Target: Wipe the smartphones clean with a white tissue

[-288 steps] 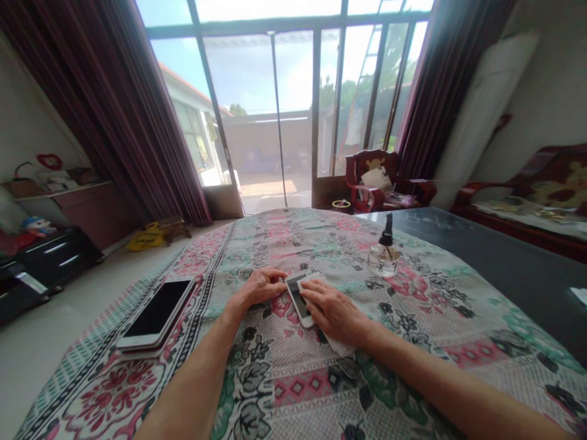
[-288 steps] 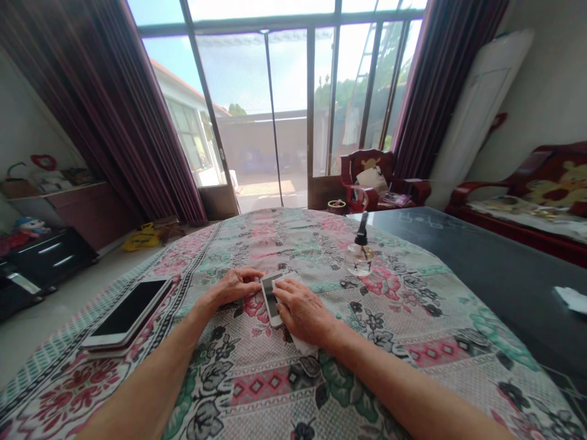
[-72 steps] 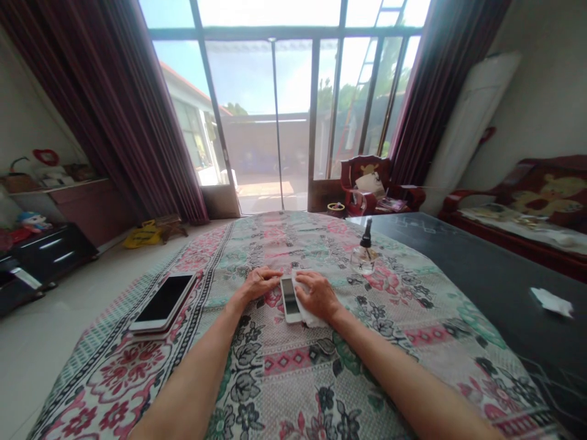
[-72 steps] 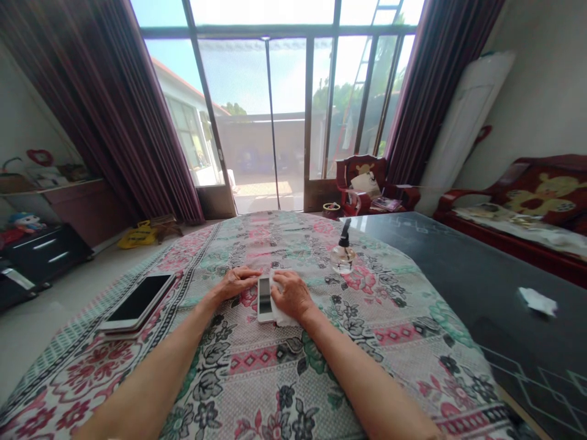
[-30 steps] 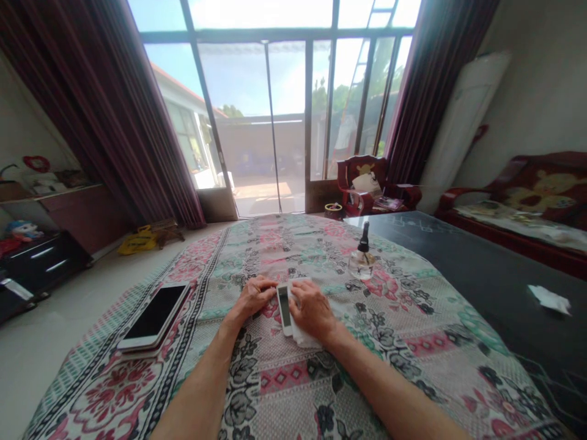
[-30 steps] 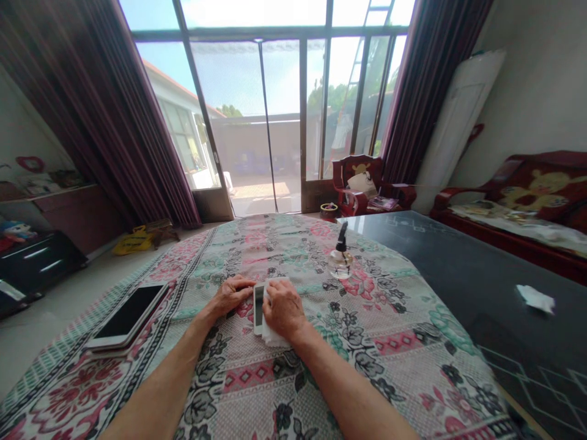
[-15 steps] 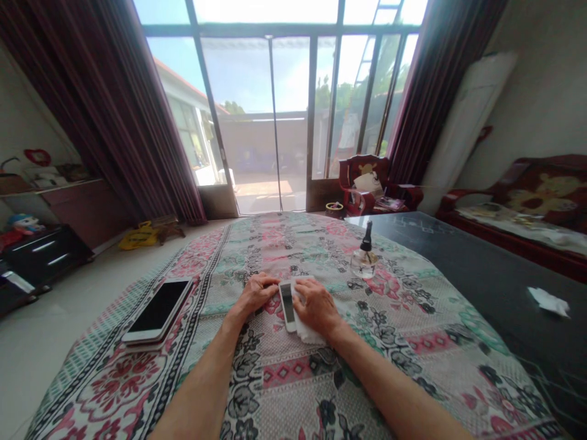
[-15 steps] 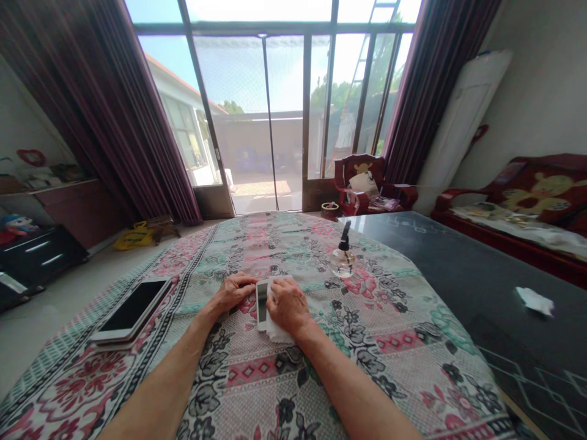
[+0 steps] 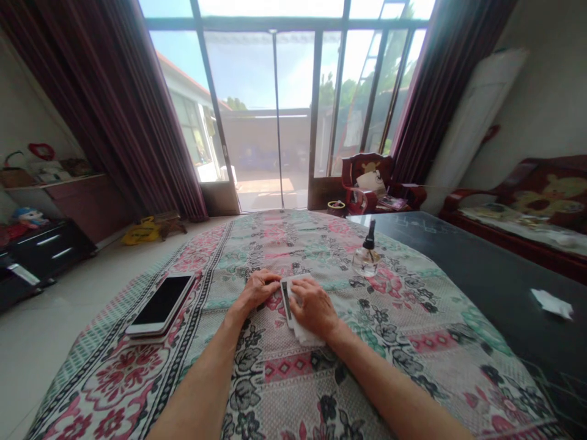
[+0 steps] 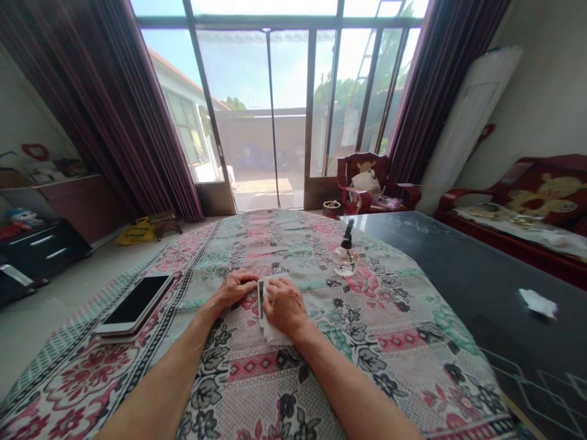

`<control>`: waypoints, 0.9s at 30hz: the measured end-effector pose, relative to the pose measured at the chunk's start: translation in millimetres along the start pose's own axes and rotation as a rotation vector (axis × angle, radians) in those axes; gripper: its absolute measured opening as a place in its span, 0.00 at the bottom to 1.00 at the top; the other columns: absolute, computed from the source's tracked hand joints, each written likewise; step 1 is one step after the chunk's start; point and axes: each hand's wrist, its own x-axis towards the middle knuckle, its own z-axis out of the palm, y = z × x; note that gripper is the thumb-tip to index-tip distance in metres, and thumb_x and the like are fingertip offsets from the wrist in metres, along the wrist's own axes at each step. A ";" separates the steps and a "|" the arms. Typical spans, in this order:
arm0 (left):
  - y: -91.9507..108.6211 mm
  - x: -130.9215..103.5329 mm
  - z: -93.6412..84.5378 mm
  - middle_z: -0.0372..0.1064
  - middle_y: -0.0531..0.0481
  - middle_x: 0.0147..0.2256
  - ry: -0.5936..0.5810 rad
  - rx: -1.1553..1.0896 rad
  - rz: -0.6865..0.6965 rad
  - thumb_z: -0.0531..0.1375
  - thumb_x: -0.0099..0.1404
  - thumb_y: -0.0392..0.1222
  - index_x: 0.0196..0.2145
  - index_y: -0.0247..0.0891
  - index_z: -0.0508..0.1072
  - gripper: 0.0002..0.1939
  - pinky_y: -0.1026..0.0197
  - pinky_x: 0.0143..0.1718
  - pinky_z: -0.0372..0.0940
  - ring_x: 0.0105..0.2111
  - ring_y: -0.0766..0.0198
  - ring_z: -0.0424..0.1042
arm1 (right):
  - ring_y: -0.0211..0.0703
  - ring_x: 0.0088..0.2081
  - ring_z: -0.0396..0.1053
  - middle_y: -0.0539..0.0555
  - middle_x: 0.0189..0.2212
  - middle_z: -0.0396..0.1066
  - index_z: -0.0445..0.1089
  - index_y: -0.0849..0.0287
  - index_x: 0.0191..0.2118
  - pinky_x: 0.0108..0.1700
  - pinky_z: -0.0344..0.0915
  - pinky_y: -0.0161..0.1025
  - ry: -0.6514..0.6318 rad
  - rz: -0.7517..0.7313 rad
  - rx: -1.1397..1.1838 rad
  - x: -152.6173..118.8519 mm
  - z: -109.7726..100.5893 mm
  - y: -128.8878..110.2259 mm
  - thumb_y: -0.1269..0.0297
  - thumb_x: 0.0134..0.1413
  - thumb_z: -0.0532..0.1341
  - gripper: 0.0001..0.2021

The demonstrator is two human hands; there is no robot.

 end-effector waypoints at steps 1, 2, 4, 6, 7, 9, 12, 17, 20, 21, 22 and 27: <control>0.9 0.0 -0.4 0.71 0.50 0.29 -0.007 -0.004 0.002 0.59 0.58 0.41 0.36 0.40 0.80 0.11 0.65 0.35 0.62 0.31 0.65 0.69 | 0.46 0.50 0.66 0.59 0.47 0.71 0.73 0.59 0.40 0.57 0.58 0.44 0.008 0.025 -0.003 1.3 -0.4 5.3 0.70 0.52 0.57 0.10; 1.8 -0.2 -0.7 0.71 0.50 0.29 -0.010 -0.009 0.005 0.59 0.58 0.42 0.36 0.40 0.80 0.11 0.65 0.35 0.62 0.30 0.65 0.68 | 0.46 0.50 0.66 0.59 0.47 0.71 0.73 0.59 0.40 0.57 0.58 0.44 0.015 0.049 -0.006 2.3 -0.4 10.5 0.70 0.52 0.57 0.11; 3.2 -0.6 -1.4 0.71 0.50 0.29 -0.005 -0.017 0.012 0.59 0.58 0.41 0.36 0.40 0.80 0.11 0.65 0.35 0.62 0.31 0.65 0.69 | 0.47 0.50 0.66 0.60 0.48 0.71 0.73 0.60 0.41 0.57 0.58 0.45 0.030 0.079 -0.016 3.3 0.6 18.4 0.69 0.52 0.57 0.11; 3.7 -0.9 -1.5 0.71 0.49 0.29 0.003 -0.024 0.019 0.59 0.58 0.41 0.36 0.40 0.80 0.11 0.65 0.35 0.62 0.31 0.64 0.69 | 0.47 0.50 0.66 0.60 0.48 0.71 0.73 0.61 0.42 0.57 0.58 0.46 0.044 0.082 -0.030 2.5 2.2 20.9 0.69 0.53 0.57 0.12; 3.4 -1.0 -1.3 0.71 0.49 0.29 0.006 -0.027 0.019 0.59 0.58 0.40 0.36 0.40 0.80 0.11 0.65 0.35 0.62 0.31 0.64 0.69 | 0.48 0.50 0.66 0.60 0.48 0.71 0.73 0.61 0.42 0.57 0.57 0.45 0.048 0.071 -0.035 1.4 3.0 19.9 0.69 0.53 0.57 0.12; 2.1 -0.9 -0.5 0.71 0.49 0.29 0.011 -0.027 0.018 0.59 0.58 0.41 0.36 0.40 0.80 0.11 0.65 0.35 0.62 0.31 0.65 0.69 | 0.47 0.51 0.65 0.59 0.48 0.71 0.73 0.61 0.42 0.57 0.57 0.45 0.042 0.022 -0.033 -1.6 4.0 13.8 0.69 0.53 0.57 0.11; -1.1 -0.3 1.1 0.71 0.49 0.29 0.018 -0.019 0.016 0.59 0.57 0.40 0.36 0.39 0.80 0.11 0.65 0.35 0.62 0.31 0.65 0.69 | 0.46 0.51 0.64 0.56 0.47 0.71 0.73 0.59 0.41 0.57 0.57 0.43 -0.002 -0.080 0.003 -5.8 3.7 0.6 0.69 0.53 0.57 0.10; -5.3 0.4 2.6 0.70 0.49 0.29 0.022 0.010 0.035 0.59 0.57 0.39 0.36 0.39 0.80 0.11 0.65 0.36 0.63 0.30 0.65 0.69 | 0.44 0.50 0.65 0.55 0.47 0.71 0.73 0.58 0.40 0.57 0.58 0.42 -0.020 -0.103 0.039 -0.4 2.1 -2.9 0.69 0.54 0.56 0.10; -4.8 0.1 1.9 0.70 0.49 0.28 0.020 0.023 0.048 0.59 0.58 0.41 0.36 0.39 0.80 0.11 0.64 0.36 0.62 0.30 0.64 0.68 | 0.45 0.51 0.64 0.57 0.48 0.71 0.73 0.60 0.42 0.58 0.57 0.42 -0.009 -0.034 0.021 8.3 2.9 8.0 0.69 0.55 0.56 0.11; -4.0 -0.1 1.4 0.70 0.49 0.28 0.015 0.024 0.046 0.59 0.58 0.41 0.36 0.38 0.80 0.11 0.64 0.36 0.62 0.30 0.64 0.68 | 0.45 0.51 0.64 0.58 0.48 0.71 0.72 0.61 0.42 0.57 0.57 0.43 -0.010 -0.005 0.010 10.7 3.4 11.4 0.69 0.55 0.56 0.11; -2.9 -0.3 0.7 0.70 0.49 0.28 0.011 0.023 0.042 0.59 0.58 0.41 0.37 0.38 0.80 0.12 0.64 0.36 0.62 0.30 0.64 0.68 | 0.46 0.51 0.64 0.59 0.49 0.70 0.72 0.61 0.42 0.57 0.57 0.43 -0.011 0.021 -0.002 12.2 3.9 14.0 0.69 0.55 0.56 0.11; 3.6 -1.5 -1.6 0.71 0.49 0.29 -0.002 0.027 0.021 0.59 0.58 0.41 0.36 0.39 0.80 0.11 0.64 0.38 0.63 0.32 0.64 0.69 | 0.45 0.51 0.64 0.58 0.47 0.71 0.72 0.60 0.41 0.57 0.57 0.43 -0.006 -0.003 -0.028 4.9 4.9 6.0 0.70 0.56 0.55 0.11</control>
